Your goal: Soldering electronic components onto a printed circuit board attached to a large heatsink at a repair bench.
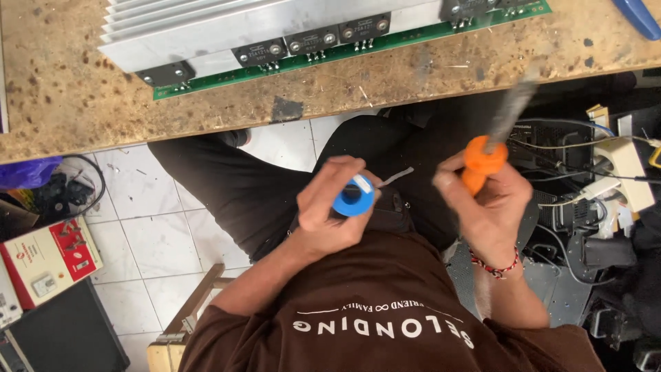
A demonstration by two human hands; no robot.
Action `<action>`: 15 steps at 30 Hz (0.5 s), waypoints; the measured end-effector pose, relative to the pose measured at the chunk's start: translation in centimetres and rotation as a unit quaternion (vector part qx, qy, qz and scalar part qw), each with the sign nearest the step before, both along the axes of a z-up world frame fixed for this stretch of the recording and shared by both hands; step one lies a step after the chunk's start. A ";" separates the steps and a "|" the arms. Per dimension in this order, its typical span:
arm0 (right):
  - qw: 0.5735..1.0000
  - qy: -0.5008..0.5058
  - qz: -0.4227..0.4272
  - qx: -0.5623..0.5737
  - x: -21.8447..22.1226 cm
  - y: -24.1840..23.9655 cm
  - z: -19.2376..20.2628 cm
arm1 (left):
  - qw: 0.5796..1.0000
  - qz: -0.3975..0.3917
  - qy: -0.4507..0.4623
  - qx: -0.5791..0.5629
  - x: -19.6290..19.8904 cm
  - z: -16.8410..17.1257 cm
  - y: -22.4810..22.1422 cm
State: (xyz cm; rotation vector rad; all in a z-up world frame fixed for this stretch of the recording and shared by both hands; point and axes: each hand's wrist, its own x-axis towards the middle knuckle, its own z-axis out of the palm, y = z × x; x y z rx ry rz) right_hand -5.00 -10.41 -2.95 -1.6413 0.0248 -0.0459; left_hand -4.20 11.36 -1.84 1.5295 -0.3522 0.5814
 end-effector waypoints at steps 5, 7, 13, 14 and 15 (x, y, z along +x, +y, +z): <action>0.995 0.023 -0.095 0.028 0.2 -0.6 0.6 | 0.979 0.123 0.024 0.162 0.6 1.7 4.9; 0.995 -0.007 -0.098 -0.025 0.4 -1.5 0.5 | 0.959 0.185 0.028 0.211 0.6 2.1 6.9; 0.948 -0.102 -0.048 -0.297 1.1 -5.4 0.9 | 0.958 0.176 -0.007 0.227 0.9 2.5 7.7; 0.935 -0.154 -0.007 -0.319 1.6 -5.9 1.6 | 0.955 0.171 -0.033 0.241 1.3 2.5 7.1; 0.917 -0.204 0.036 -0.340 2.1 -6.5 2.2 | 0.951 0.165 -0.059 0.253 1.6 2.5 6.5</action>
